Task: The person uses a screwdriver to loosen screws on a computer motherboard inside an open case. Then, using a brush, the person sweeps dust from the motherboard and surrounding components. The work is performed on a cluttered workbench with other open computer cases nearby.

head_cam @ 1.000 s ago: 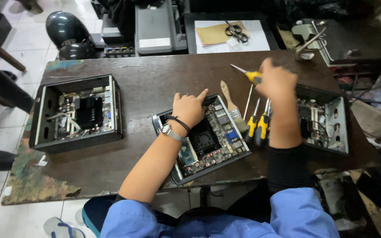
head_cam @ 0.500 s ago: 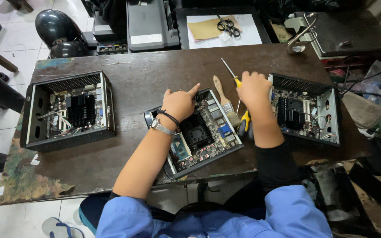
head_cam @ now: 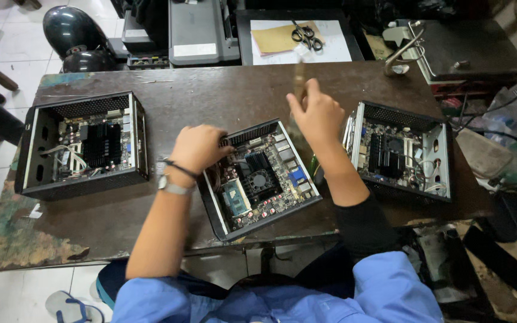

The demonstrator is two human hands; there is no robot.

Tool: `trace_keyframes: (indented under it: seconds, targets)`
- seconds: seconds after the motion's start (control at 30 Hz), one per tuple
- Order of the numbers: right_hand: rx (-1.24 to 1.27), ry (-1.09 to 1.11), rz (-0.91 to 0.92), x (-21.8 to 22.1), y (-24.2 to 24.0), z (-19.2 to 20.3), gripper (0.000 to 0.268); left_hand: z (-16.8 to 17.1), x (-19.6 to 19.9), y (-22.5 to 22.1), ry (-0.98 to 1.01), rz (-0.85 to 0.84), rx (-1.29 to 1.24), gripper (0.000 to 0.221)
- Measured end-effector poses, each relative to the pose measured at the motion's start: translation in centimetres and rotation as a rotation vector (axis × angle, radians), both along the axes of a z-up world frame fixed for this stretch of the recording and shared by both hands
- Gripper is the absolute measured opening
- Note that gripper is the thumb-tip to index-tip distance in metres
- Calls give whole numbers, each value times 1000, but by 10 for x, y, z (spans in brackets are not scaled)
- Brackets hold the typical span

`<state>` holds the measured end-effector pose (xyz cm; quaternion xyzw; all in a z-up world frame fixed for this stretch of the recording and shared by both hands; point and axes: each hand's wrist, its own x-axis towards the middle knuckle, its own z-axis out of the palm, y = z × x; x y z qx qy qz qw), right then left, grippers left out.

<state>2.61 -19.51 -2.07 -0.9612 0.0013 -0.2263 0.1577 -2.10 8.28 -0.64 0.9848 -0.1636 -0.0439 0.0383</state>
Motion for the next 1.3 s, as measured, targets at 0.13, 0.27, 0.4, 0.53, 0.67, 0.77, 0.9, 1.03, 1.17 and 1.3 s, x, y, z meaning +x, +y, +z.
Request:
trace_keyframes:
  seconds: [0.13, 0.27, 0.4, 0.53, 0.67, 0.77, 0.9, 1.03, 1.17, 1.3]
  targets:
    - [234, -459, 219, -27, 6, 37, 30, 28, -25, 23, 182, 30, -334, 45]
    - [758, -385, 522, -48, 18, 55, 17, 6, -20, 38, 262, 51, -754, 45]
    - [708, -113, 523, -43, 24, 19, 14, -1, -21, 41, 478, -35, -1150, 59]
    - [489, -257, 506, -46, 37, 13, 18, -12, -15, 39, 535, -45, -1272, 74]
    - [551, -459, 508, -45, 37, 11, 25, -34, -10, 35, 380, 52, -1305, 71]
    - [534, -456, 531, -44, 35, 13, 35, -42, -11, 30, 280, 156, -1379, 70]
    - [383, -300, 629, -41, 42, 6, 32, -42, -15, 23, 187, 228, -1462, 65]
    - [264, -223, 725, -41, 43, -2, 35, -59, -5, 25, 115, 246, -1523, 61]
    - [406, 38, 944, -47, 48, 3, 34, -48, -9, 24, 126, 186, -1535, 61]
    - [428, -403, 528, -32, 28, -7, 31, -43, -11, 25, 175, 121, -1529, 65]
